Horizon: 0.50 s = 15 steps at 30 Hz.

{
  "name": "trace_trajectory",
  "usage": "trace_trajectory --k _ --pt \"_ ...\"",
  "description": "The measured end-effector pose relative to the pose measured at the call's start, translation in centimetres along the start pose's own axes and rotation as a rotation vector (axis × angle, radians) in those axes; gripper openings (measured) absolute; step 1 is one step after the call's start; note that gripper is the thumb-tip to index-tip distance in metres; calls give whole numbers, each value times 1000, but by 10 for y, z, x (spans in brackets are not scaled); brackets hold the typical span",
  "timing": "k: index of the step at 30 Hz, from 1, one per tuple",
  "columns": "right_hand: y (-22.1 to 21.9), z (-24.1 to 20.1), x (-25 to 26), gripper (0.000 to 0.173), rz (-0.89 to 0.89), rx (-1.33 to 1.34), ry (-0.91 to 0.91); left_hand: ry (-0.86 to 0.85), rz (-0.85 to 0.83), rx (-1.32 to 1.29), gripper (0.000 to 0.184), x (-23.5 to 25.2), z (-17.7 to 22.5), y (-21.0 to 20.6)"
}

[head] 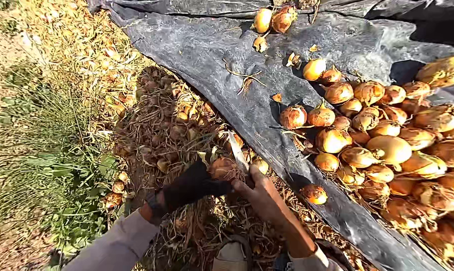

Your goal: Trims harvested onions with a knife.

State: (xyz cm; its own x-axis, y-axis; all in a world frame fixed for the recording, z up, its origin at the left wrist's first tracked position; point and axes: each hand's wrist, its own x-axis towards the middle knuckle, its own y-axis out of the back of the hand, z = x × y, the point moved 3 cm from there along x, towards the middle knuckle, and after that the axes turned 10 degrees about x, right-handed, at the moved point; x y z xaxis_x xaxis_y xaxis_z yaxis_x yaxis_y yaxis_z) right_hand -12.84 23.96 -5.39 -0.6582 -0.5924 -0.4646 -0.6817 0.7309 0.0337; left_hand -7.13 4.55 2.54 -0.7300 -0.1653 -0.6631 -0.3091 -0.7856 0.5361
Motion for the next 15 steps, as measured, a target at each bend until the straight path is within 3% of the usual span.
trace_trajectory --k 2,5,7,9,12,15 --pt "-11 -4 -5 86 -24 62 128 -24 -18 -5 36 -24 10 13" --pt "-23 -3 -12 82 -49 147 316 109 -48 189 53 -47 0 28" --pt "-29 -3 -13 75 -71 197 377 107 -28 197 48 -54 -17 28" --pt "-31 -1 -11 69 -116 240 396 8 -4 70 45 -63 -30 27" --pt "-37 4 -11 61 -214 382 379 -155 -78 -404 19 -65 -41 24" --pt "-47 3 -9 52 -315 492 327 -131 -68 -583 6 -47 -57 26"
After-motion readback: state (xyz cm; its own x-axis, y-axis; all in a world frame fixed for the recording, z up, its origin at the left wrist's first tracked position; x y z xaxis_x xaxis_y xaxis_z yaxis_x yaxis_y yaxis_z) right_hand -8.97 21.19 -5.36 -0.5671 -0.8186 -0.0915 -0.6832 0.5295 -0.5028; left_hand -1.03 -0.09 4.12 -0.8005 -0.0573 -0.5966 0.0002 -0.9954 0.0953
